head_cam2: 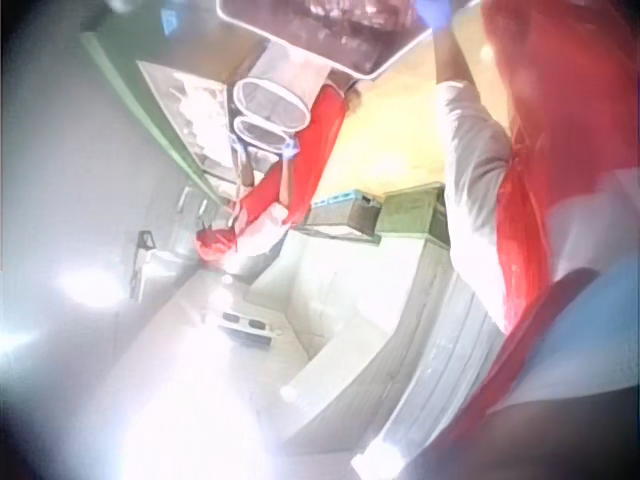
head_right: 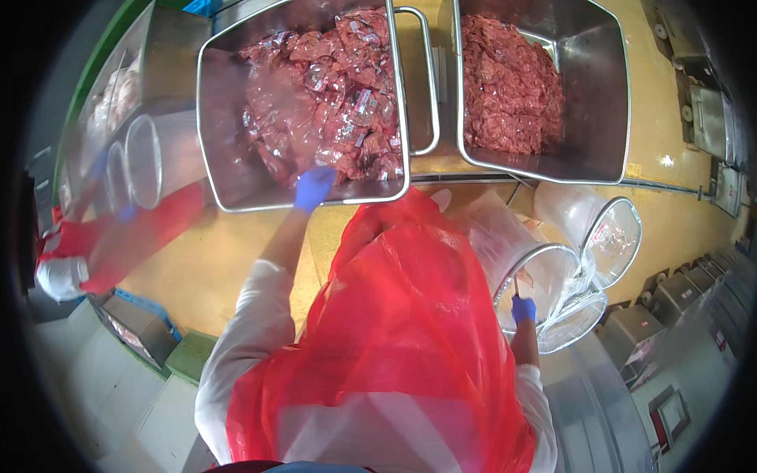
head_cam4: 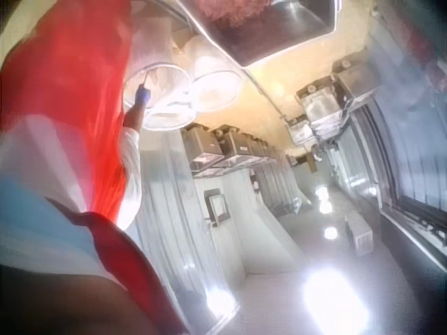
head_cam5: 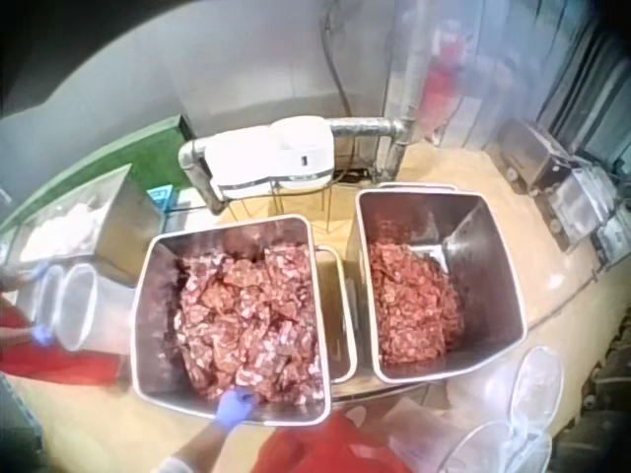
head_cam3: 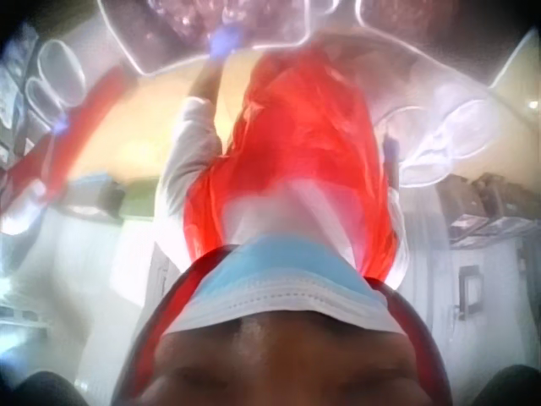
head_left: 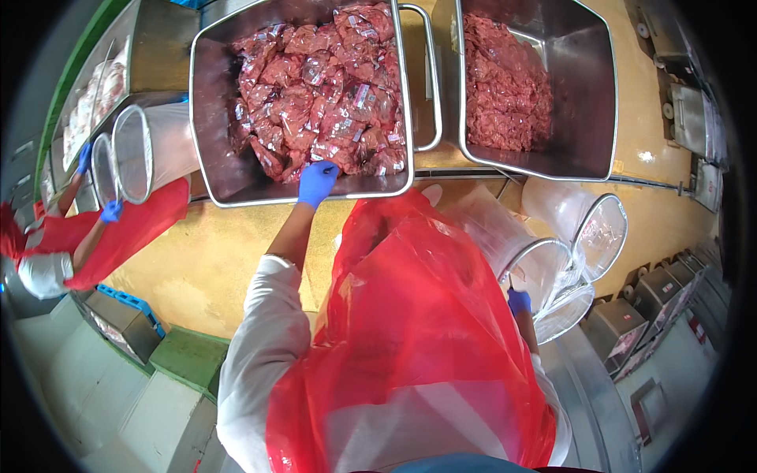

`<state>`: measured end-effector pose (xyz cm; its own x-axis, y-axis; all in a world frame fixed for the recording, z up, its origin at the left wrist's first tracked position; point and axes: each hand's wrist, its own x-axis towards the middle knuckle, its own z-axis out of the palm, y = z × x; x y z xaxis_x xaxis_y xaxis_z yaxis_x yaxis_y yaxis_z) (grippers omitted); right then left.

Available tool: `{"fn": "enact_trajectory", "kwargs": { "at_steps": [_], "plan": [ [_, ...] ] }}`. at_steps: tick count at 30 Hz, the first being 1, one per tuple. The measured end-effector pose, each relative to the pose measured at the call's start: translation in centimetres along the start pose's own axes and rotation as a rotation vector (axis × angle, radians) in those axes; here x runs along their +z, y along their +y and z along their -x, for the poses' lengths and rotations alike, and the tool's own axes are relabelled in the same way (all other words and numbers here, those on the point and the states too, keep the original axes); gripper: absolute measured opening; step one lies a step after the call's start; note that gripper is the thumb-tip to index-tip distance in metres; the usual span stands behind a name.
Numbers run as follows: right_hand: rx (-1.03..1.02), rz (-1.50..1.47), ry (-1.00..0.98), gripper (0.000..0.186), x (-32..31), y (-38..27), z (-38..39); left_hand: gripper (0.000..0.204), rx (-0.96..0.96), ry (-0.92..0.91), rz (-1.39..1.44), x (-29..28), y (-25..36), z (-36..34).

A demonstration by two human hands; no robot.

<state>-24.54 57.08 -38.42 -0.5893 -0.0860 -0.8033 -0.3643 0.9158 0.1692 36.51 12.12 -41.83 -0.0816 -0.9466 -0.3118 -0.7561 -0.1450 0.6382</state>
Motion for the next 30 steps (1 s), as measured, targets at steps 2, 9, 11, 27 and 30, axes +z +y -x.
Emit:
{"fn": "enact_trajectory", "kwargs": {
  "at_steps": [2, 9, 11, 27, 30],
  "plan": [
    [0.008, -0.243, -0.129, 0.044, -2.2, -1.1, 8.3, 0.03, -0.086, -0.011, 0.06, 2.8, -2.3, -5.0],
    [0.632, -0.922, -0.028, 0.038, -4.8, 1.5, 25.5, 0.036, -0.3, -0.007, -0.389, 16.7, -15.4, -23.7],
    [0.648, -0.953, 0.13, 0.038, -4.3, 4.0, 28.1, 0.038, -0.344, -0.029, -0.372, 17.1, -13.7, -26.2],
    [0.123, -0.769, 0.584, 0.038, -8.9, -14.1, 27.9, 0.019, -0.151, 0.08, 0.255, 6.8, 0.1, -23.9],
    [-0.219, -0.506, 0.742, 0.033, -10.0, -19.7, 24.4, 0.014, 0.12, 0.14, 0.232, 1.4, 8.7, -18.1]
  ]
}}
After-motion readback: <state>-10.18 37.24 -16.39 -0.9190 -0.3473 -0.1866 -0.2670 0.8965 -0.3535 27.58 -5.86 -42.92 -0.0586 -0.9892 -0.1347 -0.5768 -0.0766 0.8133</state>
